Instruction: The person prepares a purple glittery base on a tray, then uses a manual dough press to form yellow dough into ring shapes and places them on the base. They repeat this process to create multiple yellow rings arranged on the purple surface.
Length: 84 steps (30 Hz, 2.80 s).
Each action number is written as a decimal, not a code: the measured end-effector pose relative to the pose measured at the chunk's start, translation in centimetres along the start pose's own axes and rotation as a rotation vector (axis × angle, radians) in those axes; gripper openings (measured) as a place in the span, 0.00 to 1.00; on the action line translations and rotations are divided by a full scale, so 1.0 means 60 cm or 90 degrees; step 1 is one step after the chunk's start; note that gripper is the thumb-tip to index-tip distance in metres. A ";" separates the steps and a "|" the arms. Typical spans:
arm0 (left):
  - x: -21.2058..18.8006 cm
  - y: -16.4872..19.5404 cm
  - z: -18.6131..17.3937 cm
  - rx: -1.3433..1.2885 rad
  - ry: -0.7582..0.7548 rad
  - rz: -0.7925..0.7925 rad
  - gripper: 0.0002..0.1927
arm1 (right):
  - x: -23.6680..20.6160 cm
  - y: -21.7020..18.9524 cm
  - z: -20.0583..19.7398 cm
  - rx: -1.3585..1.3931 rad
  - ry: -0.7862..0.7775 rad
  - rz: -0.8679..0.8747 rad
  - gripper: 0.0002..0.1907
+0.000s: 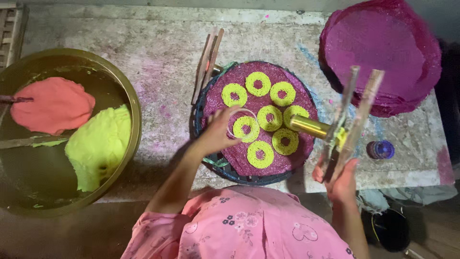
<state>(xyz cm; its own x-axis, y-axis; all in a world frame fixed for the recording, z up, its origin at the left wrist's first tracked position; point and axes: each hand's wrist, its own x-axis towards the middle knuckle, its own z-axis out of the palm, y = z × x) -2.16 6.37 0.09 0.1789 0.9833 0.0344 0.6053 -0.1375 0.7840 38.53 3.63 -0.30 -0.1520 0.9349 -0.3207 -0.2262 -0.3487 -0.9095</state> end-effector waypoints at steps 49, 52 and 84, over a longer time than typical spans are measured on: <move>-0.448 -0.110 -0.355 -0.181 -0.108 -0.012 0.21 | -0.056 -0.186 0.580 -0.569 -0.987 -0.221 0.23; -0.472 -0.150 -0.383 -0.519 -0.013 -0.126 0.22 | -0.020 -0.229 0.608 -0.778 -0.807 -0.792 0.20; -0.554 -0.234 -0.260 -0.387 0.834 -0.200 0.11 | 0.158 0.148 0.984 -0.726 -1.068 0.131 0.21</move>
<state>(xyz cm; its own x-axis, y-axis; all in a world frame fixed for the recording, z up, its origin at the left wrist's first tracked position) -28.70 -22.50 -2.37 -0.9073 0.4125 0.0815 0.0163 -0.1590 0.9871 -21.70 5.55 4.21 -0.7994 -0.3047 -0.5178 0.3880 0.3962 -0.8321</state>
